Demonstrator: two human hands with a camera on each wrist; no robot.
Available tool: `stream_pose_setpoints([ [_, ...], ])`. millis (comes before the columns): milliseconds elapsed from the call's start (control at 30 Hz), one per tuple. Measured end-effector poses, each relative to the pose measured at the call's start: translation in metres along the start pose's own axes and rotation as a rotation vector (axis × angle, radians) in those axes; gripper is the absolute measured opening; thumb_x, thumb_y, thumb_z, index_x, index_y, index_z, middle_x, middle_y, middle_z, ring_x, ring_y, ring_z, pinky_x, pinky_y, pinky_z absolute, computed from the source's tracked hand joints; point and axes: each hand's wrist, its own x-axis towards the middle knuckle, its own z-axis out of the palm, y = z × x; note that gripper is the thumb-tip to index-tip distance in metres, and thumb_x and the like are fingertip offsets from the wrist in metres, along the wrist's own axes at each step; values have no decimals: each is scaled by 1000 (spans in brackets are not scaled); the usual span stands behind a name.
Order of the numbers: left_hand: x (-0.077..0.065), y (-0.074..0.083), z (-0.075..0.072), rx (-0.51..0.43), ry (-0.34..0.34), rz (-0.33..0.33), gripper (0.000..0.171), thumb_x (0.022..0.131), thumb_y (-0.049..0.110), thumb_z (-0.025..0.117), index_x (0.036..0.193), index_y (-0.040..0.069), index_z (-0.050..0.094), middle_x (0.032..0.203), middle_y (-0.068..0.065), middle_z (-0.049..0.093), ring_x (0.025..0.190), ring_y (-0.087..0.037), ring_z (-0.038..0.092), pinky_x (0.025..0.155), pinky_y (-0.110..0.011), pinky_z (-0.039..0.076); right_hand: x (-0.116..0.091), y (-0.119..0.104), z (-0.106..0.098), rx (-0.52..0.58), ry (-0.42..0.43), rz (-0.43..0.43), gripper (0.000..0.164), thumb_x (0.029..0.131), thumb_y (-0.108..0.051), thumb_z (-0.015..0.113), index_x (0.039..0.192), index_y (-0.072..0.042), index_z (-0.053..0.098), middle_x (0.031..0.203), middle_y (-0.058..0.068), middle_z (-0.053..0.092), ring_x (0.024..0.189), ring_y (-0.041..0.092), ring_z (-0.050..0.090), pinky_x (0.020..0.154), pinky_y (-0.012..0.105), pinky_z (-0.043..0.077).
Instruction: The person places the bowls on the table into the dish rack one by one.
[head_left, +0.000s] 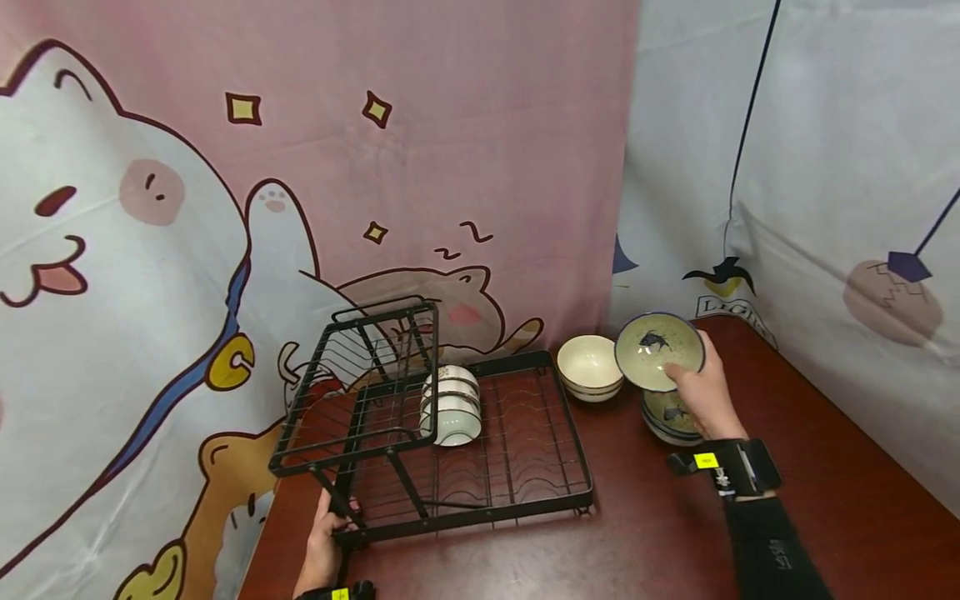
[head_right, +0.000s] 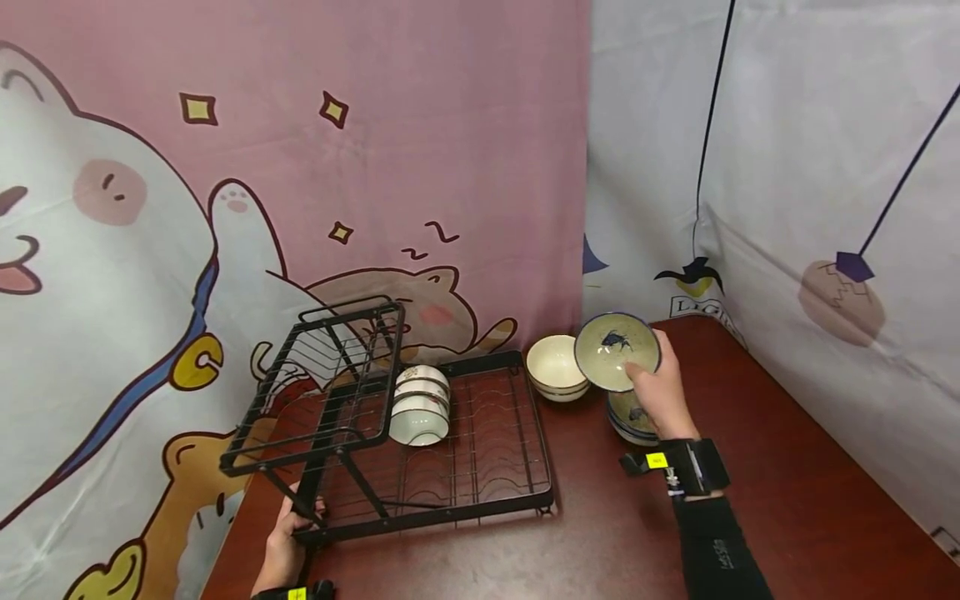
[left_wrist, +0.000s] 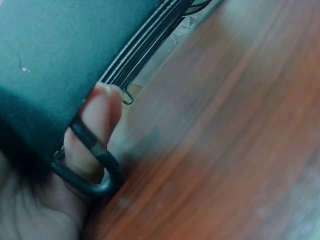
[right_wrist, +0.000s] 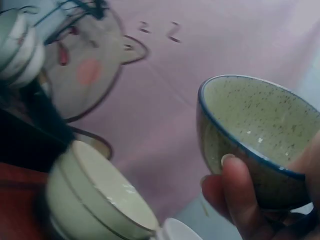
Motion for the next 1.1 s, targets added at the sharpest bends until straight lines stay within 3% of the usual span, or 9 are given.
stream_pose_setpoints([
  [67, 0, 1, -1, 7, 1, 2, 69, 86, 3, 28, 154, 8, 25, 105, -6, 49, 78, -14, 46, 71, -27, 44, -4, -3, 15, -97, -26, -55, 72, 90, 11, 54, 158, -4, 33, 151, 24, 42, 126, 25, 49, 85, 13, 46],
  [167, 0, 4, -1, 27, -1, -16, 72, 87, 4, 28, 158, 9, 22, 106, -6, 49, 81, -15, 47, 72, -28, 43, -10, -4, 39, -163, -79, -159, 68, 84, 14, 53, 150, -2, 45, 145, 24, 51, 126, 26, 49, 93, 14, 38],
  [367, 1, 5, -1, 17, 3, -2, 71, 86, 3, 28, 156, 12, 24, 106, -6, 50, 81, -14, 47, 71, -27, 44, -20, -23, 96, -299, -329, -341, 63, 81, 14, 51, 139, -9, 57, 135, 15, 65, 123, 31, 59, 103, 44, 45],
  [433, 1, 4, 0, -2, -6, 16, 68, 86, 3, 28, 153, 16, 28, 104, -4, 51, 80, -12, 48, 71, -26, 44, -24, -36, 115, -346, -415, -405, 63, 80, 15, 52, 137, -13, 59, 131, 10, 67, 123, 29, 62, 104, 49, 47],
  [533, 0, 2, 1, -7, -14, 29, 67, 86, 3, 28, 151, 20, 31, 104, -4, 51, 80, -12, 47, 72, -26, 44, -33, -50, 143, -463, -496, -524, 66, 77, 16, 55, 135, -16, 60, 125, 6, 66, 115, 25, 65, 98, 46, 52],
  [667, -2, 2, 2, -2, -4, 25, 68, 85, 4, 29, 151, 21, 31, 104, -4, 49, 81, -12, 47, 72, -26, 43, -44, -51, 180, -655, -600, -677, 71, 75, 14, 63, 139, -17, 58, 118, 4, 60, 92, 19, 65, 79, 35, 55],
  [867, -2, 0, 4, -45, -23, 38, 62, 85, 0, 29, 145, 18, 35, 102, -2, 53, 78, -10, 47, 70, -24, 44, -58, -36, 220, -886, -763, -786, 66, 79, 5, 74, 138, -20, 59, 116, 3, 55, 60, 8, 38, 57, 21, 35],
  [967, -3, -1, 3, -63, -9, 41, 61, 85, -1, 28, 142, 20, 37, 102, -2, 53, 76, -10, 46, 68, -23, 44, -63, -33, 236, -1023, -776, -926, 60, 82, -4, 77, 138, -21, 61, 120, 6, 57, 53, 8, 29, 51, 22, 26],
  [1100, -4, 0, 3, -63, 2, 34, 64, 85, 1, 28, 145, 24, 35, 104, -2, 50, 78, -10, 46, 70, -23, 43, -64, -24, 254, -1177, -702, -1151, 49, 83, -16, 79, 130, -22, 65, 134, 13, 62, 49, 5, 39, 48, 22, 37],
])
